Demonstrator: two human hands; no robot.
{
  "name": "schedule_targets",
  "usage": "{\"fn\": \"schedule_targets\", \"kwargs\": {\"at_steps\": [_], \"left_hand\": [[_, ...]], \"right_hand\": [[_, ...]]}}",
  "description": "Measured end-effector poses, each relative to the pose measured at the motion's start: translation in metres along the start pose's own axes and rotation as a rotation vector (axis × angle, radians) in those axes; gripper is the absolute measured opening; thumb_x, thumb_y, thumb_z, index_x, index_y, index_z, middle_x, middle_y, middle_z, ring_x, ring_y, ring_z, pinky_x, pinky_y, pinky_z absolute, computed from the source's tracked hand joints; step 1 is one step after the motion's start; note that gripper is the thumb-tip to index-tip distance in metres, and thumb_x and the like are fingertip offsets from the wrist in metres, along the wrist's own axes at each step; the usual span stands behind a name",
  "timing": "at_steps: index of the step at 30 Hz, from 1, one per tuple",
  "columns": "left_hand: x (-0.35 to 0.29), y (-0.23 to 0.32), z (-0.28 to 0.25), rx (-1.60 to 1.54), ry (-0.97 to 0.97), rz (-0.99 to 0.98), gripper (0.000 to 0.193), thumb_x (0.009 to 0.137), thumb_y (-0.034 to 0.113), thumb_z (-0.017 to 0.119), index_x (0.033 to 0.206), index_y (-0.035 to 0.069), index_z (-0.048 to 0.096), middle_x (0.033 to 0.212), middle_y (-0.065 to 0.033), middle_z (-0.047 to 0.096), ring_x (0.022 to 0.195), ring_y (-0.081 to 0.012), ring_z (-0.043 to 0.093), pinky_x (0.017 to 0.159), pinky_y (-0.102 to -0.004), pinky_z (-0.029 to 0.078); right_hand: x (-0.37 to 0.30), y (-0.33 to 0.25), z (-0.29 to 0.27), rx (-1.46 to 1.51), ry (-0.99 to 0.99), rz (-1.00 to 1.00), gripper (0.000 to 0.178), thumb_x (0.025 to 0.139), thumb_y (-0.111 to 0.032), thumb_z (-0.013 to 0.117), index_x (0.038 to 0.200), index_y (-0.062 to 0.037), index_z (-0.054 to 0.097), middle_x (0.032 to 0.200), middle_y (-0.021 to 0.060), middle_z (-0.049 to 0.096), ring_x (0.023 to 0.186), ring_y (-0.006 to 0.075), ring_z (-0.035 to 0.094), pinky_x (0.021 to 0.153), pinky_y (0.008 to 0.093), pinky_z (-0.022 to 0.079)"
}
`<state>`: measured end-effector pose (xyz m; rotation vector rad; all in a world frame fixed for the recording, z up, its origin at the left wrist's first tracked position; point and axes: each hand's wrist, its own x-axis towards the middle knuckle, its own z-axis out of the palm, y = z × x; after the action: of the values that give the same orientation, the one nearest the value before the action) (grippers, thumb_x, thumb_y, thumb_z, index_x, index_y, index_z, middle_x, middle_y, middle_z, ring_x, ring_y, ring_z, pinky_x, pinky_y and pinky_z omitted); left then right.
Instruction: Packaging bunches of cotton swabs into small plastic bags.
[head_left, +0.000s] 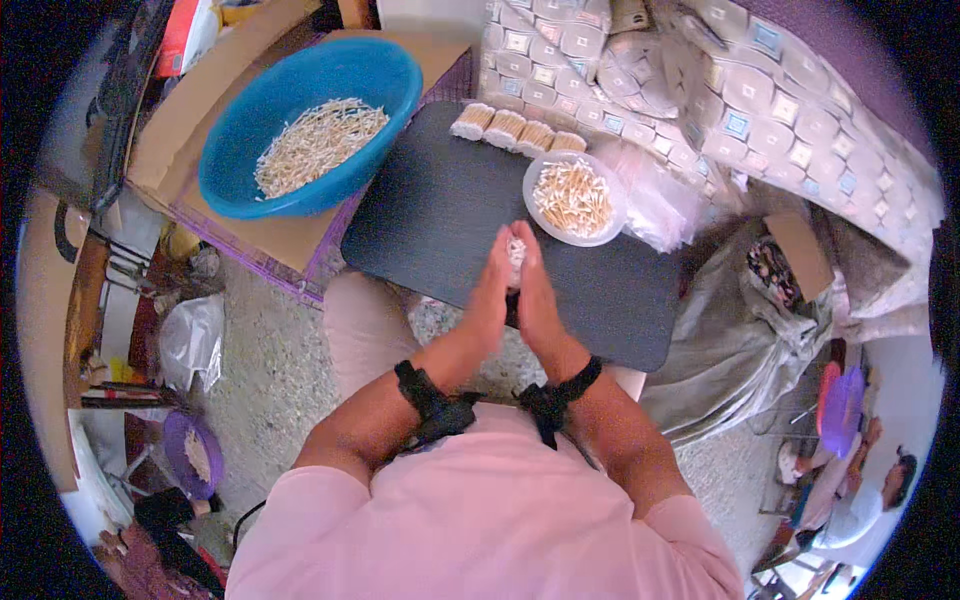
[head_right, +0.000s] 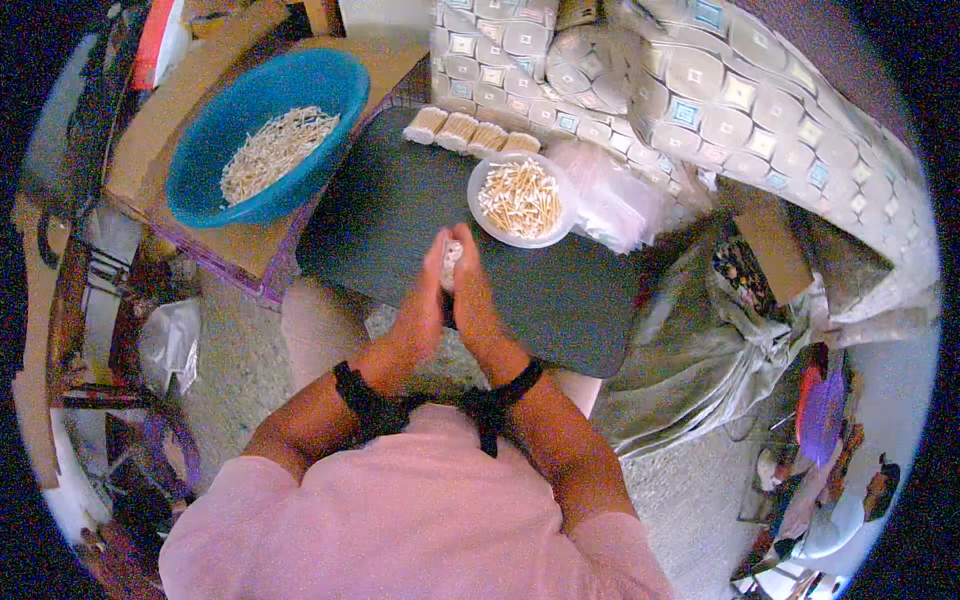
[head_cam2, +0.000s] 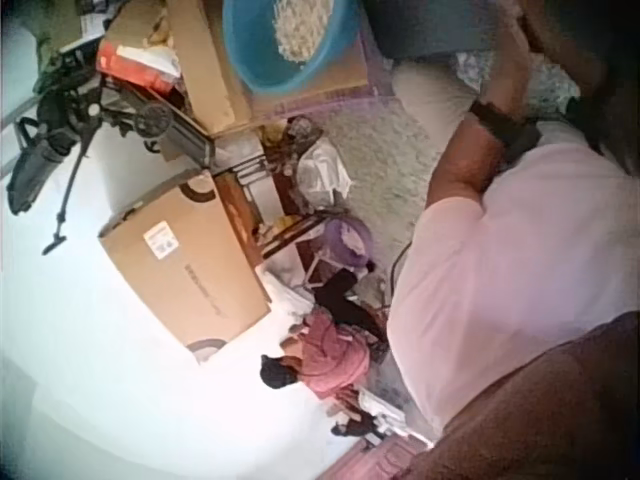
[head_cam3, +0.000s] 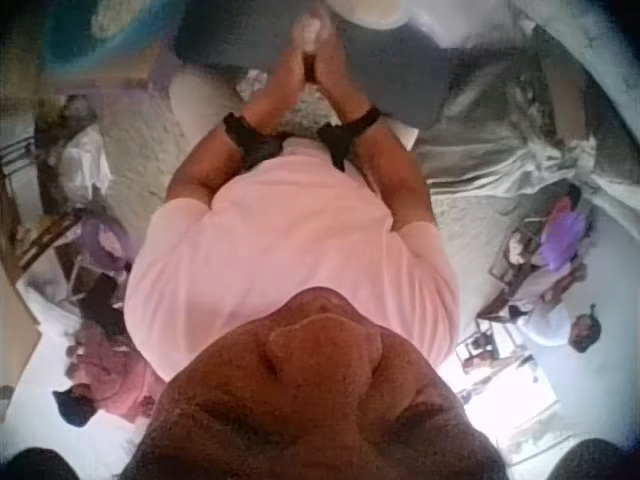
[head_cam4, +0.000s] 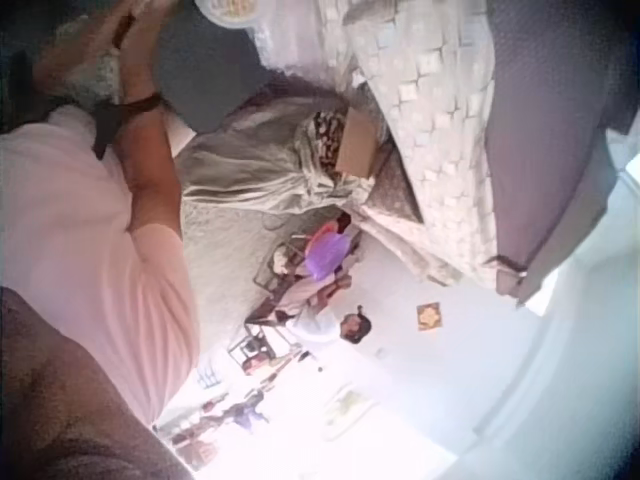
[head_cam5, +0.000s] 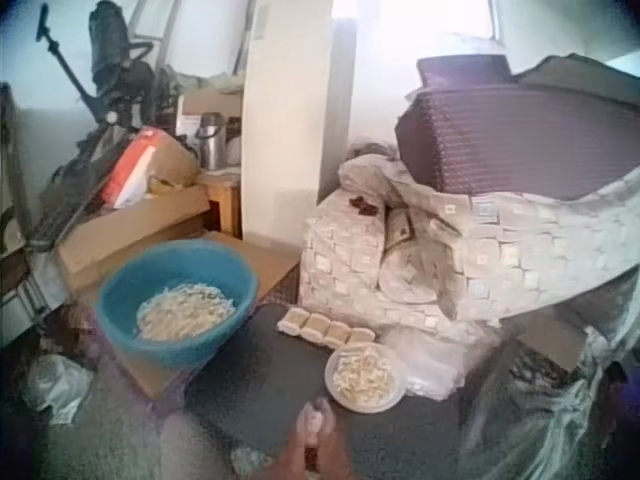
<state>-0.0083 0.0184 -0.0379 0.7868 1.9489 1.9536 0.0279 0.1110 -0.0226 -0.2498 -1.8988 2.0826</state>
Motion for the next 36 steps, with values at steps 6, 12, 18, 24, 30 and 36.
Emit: {"fn": "schedule_targets", "kwargs": {"at_steps": [6,12,18,24,30,36], "left_hand": [[0.008,-0.011,0.001,-0.304,-0.047,-0.063,0.064,0.103,0.045,0.013,0.148,0.0,0.018,0.151,-0.0143,0.026,0.138,-0.0258,0.027,0.115,-0.0358,0.019],[0.006,-0.024,-0.019,-0.361,-0.002,-0.101,0.077,0.1,0.055,0.018,0.149,-0.003,0.011,0.156,-0.0179,0.013,0.145,-0.0277,0.013,0.117,-0.0364,0.01],[-0.007,-0.022,-0.012,-0.051,-0.119,0.029,0.071,0.099,0.036,0.036,0.148,-0.007,0.007,0.153,-0.028,0.014,0.144,-0.0363,0.013,0.117,-0.0393,0.009],[0.01,-0.015,-0.013,0.052,-0.099,0.277,0.08,0.098,0.044,0.039,0.147,-0.008,0.002,0.154,-0.0287,0.008,0.143,-0.0415,0.009,0.116,-0.0446,0.006],[0.011,-0.02,-0.029,-0.127,-0.137,0.162,0.079,0.098,0.042,0.039,0.148,-0.008,0.003,0.154,-0.028,0.008,0.144,-0.0399,0.007,0.117,-0.0427,0.006],[0.006,-0.027,-0.034,-0.279,-0.112,0.033,0.087,0.095,0.049,0.044,0.147,-0.009,0.004,0.154,-0.0289,0.007,0.144,-0.0401,0.007,0.117,-0.0437,0.007]], "right_hand": [[0.006,0.006,-0.009,-0.069,-0.007,-0.086,0.07,0.1,-0.052,0.029,0.147,-0.001,0.024,0.149,0.0173,0.032,0.137,0.0266,0.032,0.113,0.0349,0.025],[0.003,0.006,-0.011,-0.351,0.002,-0.1,0.059,0.101,-0.038,0.029,0.147,-0.0009,0.024,0.149,0.017,0.032,0.137,0.0266,0.033,0.112,0.036,0.027],[0.0,-0.008,-0.002,-0.445,-0.011,-0.061,0.056,0.102,-0.033,0.03,0.148,-0.0013,0.021,0.15,0.0163,0.031,0.137,0.0271,0.033,0.112,0.0374,0.027],[0.013,-0.002,0.014,0.146,0.059,-0.004,0.085,0.094,-0.065,0.024,0.149,-0.0014,0.013,0.154,0.0144,0.023,0.141,0.0284,0.026,0.116,0.0424,0.02],[0.022,0.018,-0.004,-0.196,0.012,0.048,0.09,0.092,-0.069,0.024,0.149,-0.0004,0.013,0.153,0.0174,0.025,0.14,0.0305,0.027,0.115,0.0438,0.022],[0.024,0.019,0.0,-0.045,0.033,0.097,0.097,0.088,-0.072,0.03,0.149,-0.0001,0.011,0.153,0.0195,0.023,0.142,0.0319,0.023,0.117,0.0455,0.016]]}}
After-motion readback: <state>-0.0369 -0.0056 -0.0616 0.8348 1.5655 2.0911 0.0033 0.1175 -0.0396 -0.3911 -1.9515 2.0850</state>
